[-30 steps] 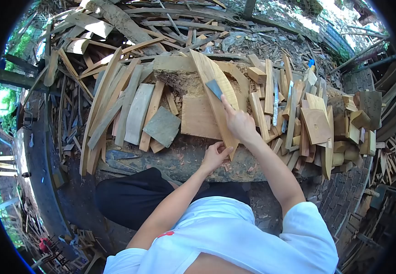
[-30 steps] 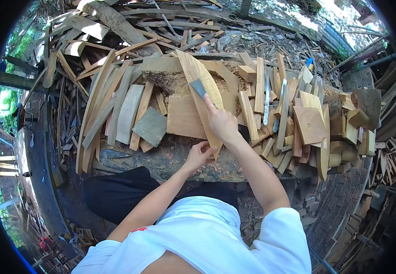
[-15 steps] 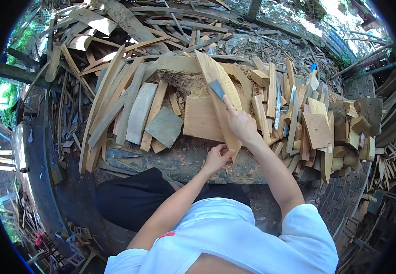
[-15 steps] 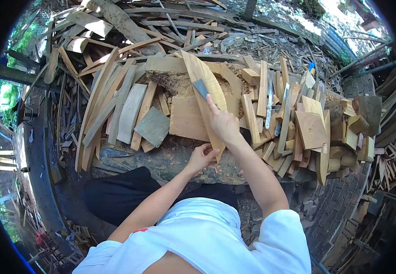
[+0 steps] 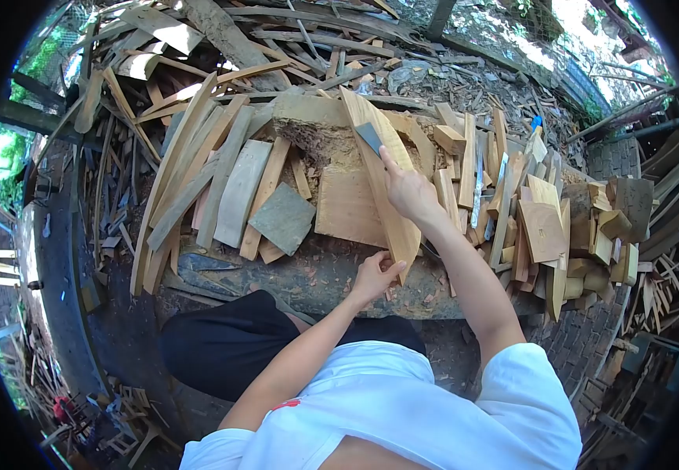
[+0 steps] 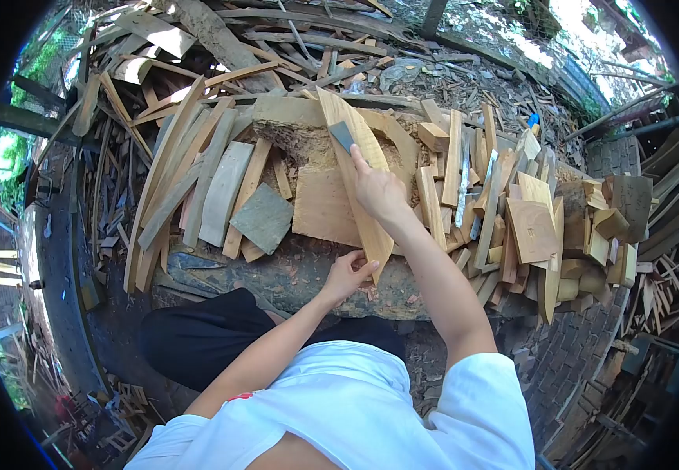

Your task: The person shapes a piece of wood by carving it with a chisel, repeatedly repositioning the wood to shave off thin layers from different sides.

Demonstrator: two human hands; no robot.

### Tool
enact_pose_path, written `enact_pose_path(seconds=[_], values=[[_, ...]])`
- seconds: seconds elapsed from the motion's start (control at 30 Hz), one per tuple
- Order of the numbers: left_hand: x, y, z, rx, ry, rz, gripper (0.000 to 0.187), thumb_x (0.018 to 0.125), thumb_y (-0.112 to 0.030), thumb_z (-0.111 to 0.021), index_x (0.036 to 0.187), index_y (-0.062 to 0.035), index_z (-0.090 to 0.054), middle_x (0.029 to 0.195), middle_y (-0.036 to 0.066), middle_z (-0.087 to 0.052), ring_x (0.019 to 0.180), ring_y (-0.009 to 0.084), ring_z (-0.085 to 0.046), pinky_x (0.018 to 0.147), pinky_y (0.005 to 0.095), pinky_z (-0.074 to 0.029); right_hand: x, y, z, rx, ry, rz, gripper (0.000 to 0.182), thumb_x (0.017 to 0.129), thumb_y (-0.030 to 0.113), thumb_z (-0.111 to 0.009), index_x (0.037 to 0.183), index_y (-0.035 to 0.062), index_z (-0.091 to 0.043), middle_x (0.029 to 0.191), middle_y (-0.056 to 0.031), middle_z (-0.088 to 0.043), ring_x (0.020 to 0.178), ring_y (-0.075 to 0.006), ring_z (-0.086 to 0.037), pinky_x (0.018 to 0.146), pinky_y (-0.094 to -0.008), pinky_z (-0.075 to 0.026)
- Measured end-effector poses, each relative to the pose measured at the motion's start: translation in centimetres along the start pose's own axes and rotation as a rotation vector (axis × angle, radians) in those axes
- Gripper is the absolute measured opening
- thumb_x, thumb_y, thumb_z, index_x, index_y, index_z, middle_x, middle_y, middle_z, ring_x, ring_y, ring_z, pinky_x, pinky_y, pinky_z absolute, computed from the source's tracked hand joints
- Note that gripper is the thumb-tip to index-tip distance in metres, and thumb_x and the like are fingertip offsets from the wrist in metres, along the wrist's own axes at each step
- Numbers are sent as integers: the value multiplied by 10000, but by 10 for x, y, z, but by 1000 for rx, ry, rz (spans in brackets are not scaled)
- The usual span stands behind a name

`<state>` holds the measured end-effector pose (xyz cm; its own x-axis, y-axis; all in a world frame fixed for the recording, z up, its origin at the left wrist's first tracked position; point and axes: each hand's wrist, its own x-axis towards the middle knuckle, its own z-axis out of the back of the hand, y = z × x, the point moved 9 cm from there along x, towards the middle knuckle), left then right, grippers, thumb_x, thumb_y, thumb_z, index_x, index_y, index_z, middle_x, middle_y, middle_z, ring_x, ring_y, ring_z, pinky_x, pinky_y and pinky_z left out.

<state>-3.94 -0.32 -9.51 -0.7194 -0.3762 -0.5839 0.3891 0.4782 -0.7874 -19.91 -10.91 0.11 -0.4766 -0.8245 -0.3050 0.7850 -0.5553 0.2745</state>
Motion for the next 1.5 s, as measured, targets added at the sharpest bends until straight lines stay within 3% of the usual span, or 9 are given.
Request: enact_pose_path(seconds=[0.27,0.43,0.53,0.7,0.8,1.0,1.27,1.43,1.5], values=[[2,2,7,1,-92,-21,473,888,-257,-689,1200,77,-567,986,128,-697,835,152,-686,674,278,-582,46,3,6,-17,-46,4,513,987,322,-364,1492,282,-282,895,-274,-666,840,-448,-661,758,-556,-516],[3,1,6,-32,-87,-53,464,891,-248,-685,1209,70,-570,971,116,-704,802,141,-685,637,271,-571,-4,-11,-14,30,-81,-18,515,987,327,-379,1491,327,-274,864,-283,-662,820,-447,-665,736,-552,-524],[7,4,7,7,-106,-71,471,893,-251,-683,1212,75,-564,991,125,-701,803,134,-675,647,266,-571,-35,-13,-8,3,68,-73,535,986,297,-378,1503,318,-245,877,-283,-664,826,-449,-664,738,-556,-521],[6,8,4,-17,-92,-71,478,896,-256,-679,1215,78,-555,1005,130,-691,807,135,-665,659,271,-574,53,6,-1,40,-81,-41,551,970,250,-381,1505,283,-254,983,-259,-671,915,-420,-665,800,-526,-518],[1,3,5,-72,-67,-36,471,897,-257,-678,1209,75,-556,1009,128,-685,835,143,-666,680,281,-580,91,22,6,10,-22,-78,602,949,160,-389,1521,256,-227,1063,-216,-673,952,-369,-674,784,-501,-533],[6,7,5,-46,-51,-42,454,892,-254,-684,1191,68,-571,999,117,-685,843,149,-670,673,289,-584,10,1,-3,12,47,-52,554,964,246,-372,1506,263,-258,986,-235,-680,881,-413,-669,774,-530,-521],[2,-1,6,-14,-80,-39,446,890,-253,-686,1180,70,-584,989,116,-685,838,146,-672,667,287,-588,91,18,3,27,-70,-52,563,965,235,-380,1509,292,-247,1016,-240,-672,935,-402,-664,792,-529,-518],[4,3,5,-60,-37,-20,455,891,-255,-685,1188,72,-576,995,115,-681,841,148,-672,672,291,-590,30,7,-3,17,18,-76,589,954,195,-384,1516,287,-232,1072,-220,-671,987,-383,-662,814,-509,-520],[2,0,2,-14,-4,11,461,919,-228,-656,1244,72,-524,1070,122,-640,936,164,-647,767,330,-603,16,2,-7,-3,45,-70,549,985,289,-373,1511,300,-218,957,-262,-673,891,-429,-662,807,-534,-514]])
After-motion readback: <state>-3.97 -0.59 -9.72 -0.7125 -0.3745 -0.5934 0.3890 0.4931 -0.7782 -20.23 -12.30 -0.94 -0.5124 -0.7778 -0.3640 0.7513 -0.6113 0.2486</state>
